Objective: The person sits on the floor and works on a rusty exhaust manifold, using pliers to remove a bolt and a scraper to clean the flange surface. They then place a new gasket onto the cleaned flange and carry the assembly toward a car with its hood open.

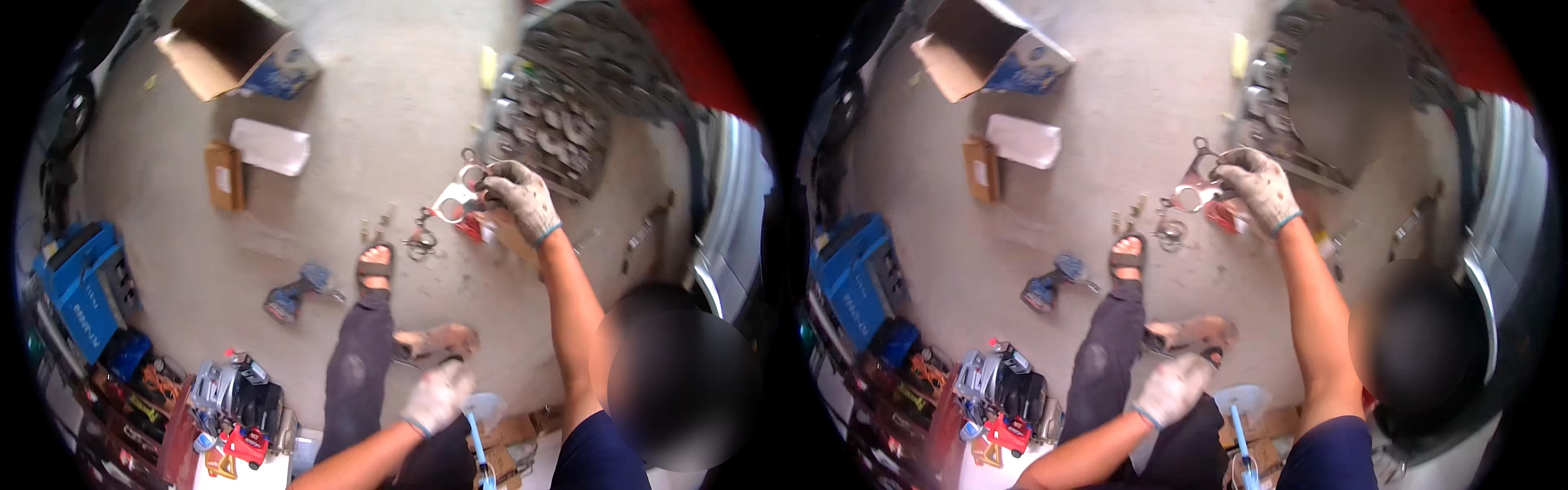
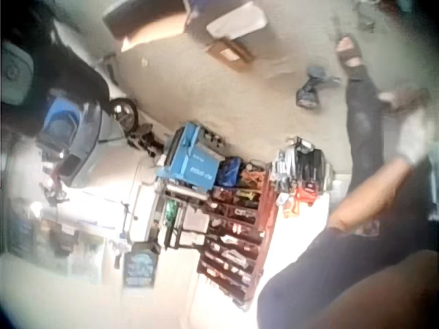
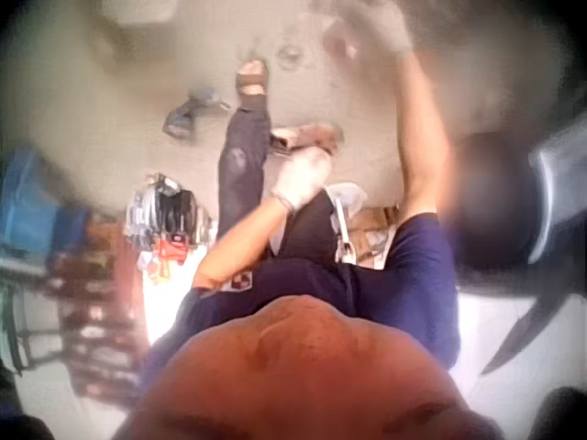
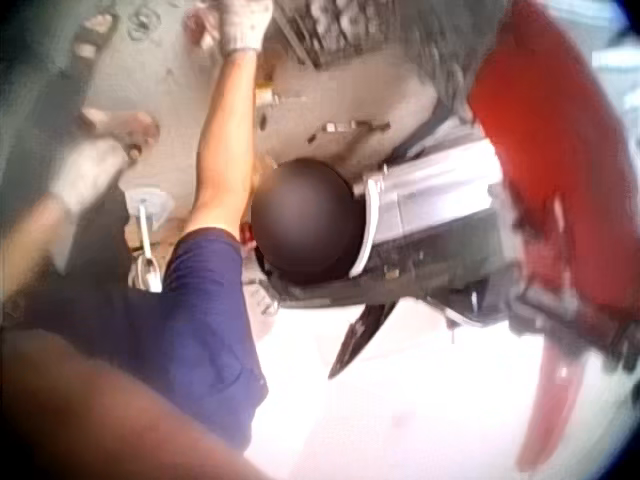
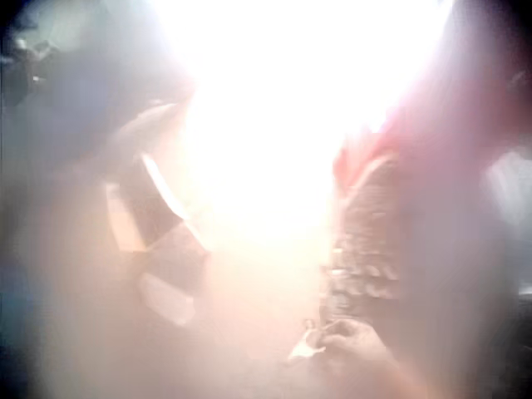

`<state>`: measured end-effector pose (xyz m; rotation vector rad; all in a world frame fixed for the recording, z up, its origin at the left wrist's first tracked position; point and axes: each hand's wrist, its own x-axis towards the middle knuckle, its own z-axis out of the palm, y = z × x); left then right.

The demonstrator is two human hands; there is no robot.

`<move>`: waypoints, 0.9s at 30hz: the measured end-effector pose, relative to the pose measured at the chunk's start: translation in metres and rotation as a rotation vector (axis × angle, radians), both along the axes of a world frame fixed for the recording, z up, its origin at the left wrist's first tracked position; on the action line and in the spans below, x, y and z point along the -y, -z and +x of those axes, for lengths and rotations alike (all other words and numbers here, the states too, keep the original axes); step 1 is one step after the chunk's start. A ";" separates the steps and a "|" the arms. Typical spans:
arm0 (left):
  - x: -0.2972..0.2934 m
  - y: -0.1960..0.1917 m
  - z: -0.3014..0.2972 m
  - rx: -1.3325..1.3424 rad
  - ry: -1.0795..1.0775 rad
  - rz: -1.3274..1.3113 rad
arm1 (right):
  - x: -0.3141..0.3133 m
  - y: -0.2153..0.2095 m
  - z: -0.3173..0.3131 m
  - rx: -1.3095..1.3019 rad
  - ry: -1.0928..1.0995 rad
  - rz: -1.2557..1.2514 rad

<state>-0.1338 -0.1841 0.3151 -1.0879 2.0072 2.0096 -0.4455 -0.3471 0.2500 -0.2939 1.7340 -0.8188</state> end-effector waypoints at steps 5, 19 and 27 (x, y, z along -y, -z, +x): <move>0.012 -0.060 -0.022 0.218 -0.310 0.148 | -0.123 -0.207 0.000 -0.275 0.085 0.045; -0.174 -0.558 -0.157 -0.901 0.484 -0.060 | -0.564 -0.638 0.122 -1.013 0.323 -0.672; -0.379 -0.673 -0.175 -0.988 1.002 0.082 | -0.760 -0.742 0.177 0.198 1.182 -0.997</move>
